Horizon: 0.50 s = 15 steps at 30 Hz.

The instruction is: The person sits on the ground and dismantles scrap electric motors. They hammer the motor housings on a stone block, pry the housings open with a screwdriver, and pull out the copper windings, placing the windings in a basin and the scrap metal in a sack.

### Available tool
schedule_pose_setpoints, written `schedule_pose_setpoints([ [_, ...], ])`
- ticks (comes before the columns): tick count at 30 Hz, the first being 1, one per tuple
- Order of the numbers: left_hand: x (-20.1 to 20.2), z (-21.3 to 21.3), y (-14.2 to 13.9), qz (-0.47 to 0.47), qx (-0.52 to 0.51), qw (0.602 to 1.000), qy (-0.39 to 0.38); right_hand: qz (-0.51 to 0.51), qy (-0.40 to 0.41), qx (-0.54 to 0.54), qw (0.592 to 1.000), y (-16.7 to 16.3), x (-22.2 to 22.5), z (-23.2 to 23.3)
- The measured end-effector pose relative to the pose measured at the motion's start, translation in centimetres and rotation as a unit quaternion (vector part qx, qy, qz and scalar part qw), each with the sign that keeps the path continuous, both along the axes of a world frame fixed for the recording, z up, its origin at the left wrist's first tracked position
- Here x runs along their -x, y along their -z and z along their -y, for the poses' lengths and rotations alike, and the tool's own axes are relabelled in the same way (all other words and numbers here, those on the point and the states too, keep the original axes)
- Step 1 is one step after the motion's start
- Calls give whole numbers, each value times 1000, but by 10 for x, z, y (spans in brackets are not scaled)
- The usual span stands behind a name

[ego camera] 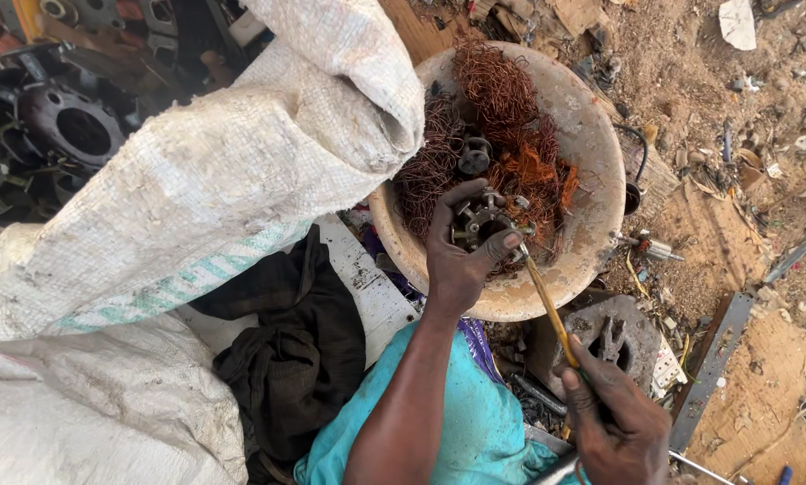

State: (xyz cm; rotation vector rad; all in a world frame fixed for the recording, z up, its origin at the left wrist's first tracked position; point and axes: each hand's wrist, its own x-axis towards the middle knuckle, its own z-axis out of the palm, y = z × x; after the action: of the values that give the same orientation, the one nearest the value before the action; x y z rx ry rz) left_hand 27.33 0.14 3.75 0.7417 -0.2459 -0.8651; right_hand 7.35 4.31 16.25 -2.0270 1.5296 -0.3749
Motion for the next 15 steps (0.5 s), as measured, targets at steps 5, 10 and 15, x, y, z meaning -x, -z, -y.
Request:
schedule_pose_setpoints([
  [5,3,-1,6,47,-9,999,-15,10,-47,37,998,-1,5,10],
  [10,5,-1,6,46,-25,999,-13,6,-62,44,997,-1,3,12],
  [15,4,-2,7,35,-8,999,-14,-26,-54,61,996,-1,1,9],
])
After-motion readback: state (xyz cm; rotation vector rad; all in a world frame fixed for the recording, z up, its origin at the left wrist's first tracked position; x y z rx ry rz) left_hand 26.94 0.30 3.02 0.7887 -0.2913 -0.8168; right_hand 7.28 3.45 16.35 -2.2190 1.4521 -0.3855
